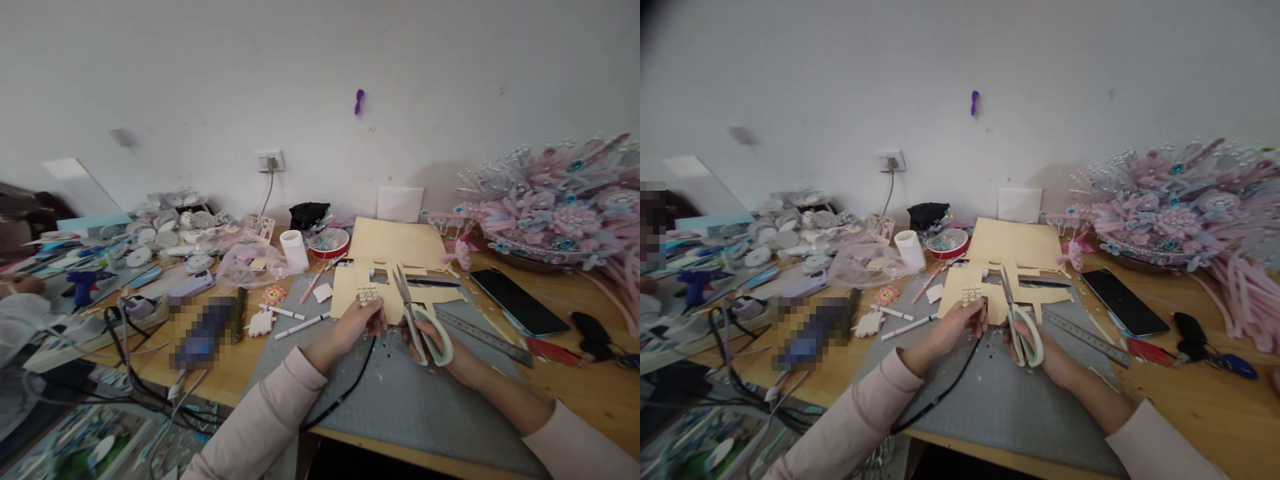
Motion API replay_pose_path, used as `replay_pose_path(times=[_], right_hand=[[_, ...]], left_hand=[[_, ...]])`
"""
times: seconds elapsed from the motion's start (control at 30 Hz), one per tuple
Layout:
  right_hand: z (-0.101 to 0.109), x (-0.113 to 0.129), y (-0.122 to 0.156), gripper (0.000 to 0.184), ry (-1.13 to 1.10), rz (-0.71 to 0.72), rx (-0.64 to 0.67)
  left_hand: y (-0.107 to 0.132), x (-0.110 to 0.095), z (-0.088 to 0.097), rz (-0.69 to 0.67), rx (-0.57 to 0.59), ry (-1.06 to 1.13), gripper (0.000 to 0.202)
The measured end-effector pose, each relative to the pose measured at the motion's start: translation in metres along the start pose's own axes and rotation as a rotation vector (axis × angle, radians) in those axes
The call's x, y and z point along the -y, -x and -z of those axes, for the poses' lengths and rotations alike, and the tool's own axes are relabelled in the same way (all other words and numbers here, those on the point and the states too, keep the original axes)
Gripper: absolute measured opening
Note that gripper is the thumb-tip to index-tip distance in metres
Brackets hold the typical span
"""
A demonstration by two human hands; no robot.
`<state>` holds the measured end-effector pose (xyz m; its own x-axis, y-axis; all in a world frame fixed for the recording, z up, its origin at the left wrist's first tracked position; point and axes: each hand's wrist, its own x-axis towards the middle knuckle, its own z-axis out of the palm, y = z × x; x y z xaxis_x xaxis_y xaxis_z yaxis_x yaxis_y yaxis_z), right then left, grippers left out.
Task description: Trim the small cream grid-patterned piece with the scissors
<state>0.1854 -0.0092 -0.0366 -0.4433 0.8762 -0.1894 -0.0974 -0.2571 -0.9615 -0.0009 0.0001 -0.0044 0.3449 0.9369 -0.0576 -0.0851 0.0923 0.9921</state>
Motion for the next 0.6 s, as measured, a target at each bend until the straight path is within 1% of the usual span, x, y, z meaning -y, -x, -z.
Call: replay_pose_path(times=[0.17, 0.23, 0.3, 0.4, 0.5, 0.6], right_hand=[[-0.004, 0.005, 0.004, 0.047, 0.043, 0.002, -0.027], [-0.007, 0.01, 0.006, 0.046, 0.089, 0.004, -0.052], [-0.01, 0.014, 0.008, 0.044, 0.174, 0.005, -0.062], [-0.012, 0.019, 0.011, 0.041, 0.259, 0.017, -0.075], [-0.013, 0.022, 0.013, 0.041, 0.264, 0.029, -0.092], [-0.013, 0.024, 0.014, 0.043, 0.252, 0.034, -0.085]], left_hand=[[0.001, 0.0, 0.001, -0.017, 0.003, -0.071, 0.044], [0.001, 0.0, 0.001, -0.013, 0.026, -0.099, 0.045], [0.002, 0.0, 0.002, -0.005, 0.087, -0.127, 0.046], [0.003, 0.0, 0.002, 0.017, 0.211, -0.161, 0.047], [0.004, -0.001, 0.003, 0.03, 0.32, -0.203, 0.047], [0.004, -0.001, 0.004, 0.03, 0.391, -0.255, 0.046]])
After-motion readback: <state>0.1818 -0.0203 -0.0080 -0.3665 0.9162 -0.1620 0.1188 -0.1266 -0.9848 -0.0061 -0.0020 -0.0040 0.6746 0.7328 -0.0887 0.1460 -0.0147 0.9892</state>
